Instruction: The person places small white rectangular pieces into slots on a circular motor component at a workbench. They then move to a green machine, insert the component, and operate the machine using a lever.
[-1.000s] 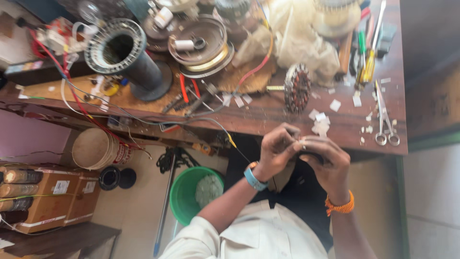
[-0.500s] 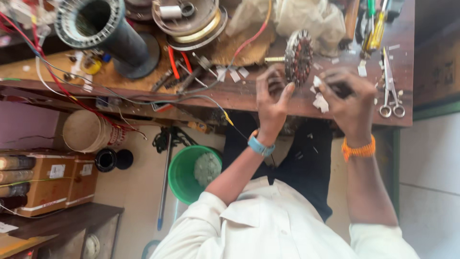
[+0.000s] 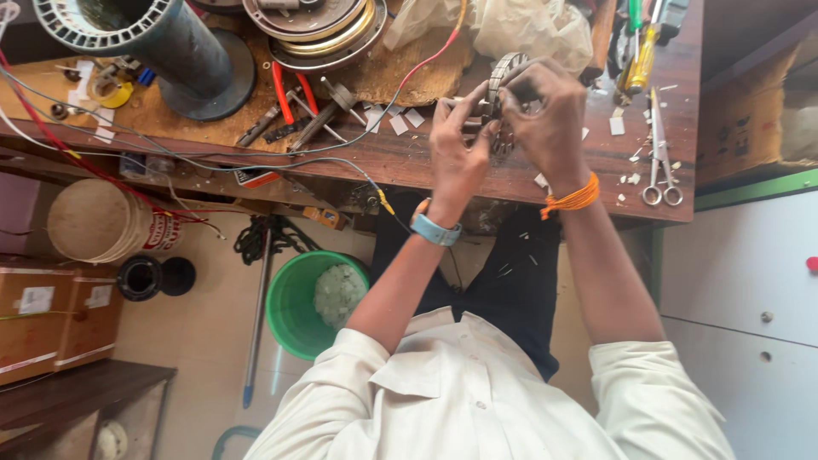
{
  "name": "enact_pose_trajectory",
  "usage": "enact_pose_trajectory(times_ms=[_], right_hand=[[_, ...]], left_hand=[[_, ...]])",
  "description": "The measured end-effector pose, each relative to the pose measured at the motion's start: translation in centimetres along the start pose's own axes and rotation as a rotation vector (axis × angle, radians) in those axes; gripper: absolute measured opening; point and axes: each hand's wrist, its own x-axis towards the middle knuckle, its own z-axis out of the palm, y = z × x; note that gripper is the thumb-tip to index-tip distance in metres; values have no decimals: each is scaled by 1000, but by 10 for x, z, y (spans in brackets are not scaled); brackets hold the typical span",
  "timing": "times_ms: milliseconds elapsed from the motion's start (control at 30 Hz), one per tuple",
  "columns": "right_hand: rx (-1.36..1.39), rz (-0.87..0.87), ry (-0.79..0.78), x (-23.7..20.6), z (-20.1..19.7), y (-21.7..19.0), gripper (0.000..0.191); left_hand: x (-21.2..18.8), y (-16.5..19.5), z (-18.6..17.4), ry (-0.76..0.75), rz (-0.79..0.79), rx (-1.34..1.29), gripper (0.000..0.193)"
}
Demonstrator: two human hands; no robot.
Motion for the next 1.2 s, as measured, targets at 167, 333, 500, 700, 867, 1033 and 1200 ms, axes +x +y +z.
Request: enact_pose_trajectory(times_ms=[167,333,500,700,867,1033,1200], right_hand=[[-71,-36,17,-3,6,-6,12],[-230,-98,5,-2,0,-10,13],[262,140,60,-13,-3,-7,20],[124,153,132,-17,7,5,14],[-5,83,90,-8,3,1,15],[-116,-71,-53,9,-4,2,14],[-114,110,-78,-15,-37,30,8]], left_hand=[[6,5,-8,-59,-34,-58,58],[4,5,-9,-61,-33,-59,58],[7,-3,-8,-57,-31,-90,60],[6,-6,-8,-81,-72,-156,59],[8,-2,-10,-75,-29,-135,58],[10,-3,-9,-109,-53,-186,61],[2,-12,-9,-102,22,-172,61]])
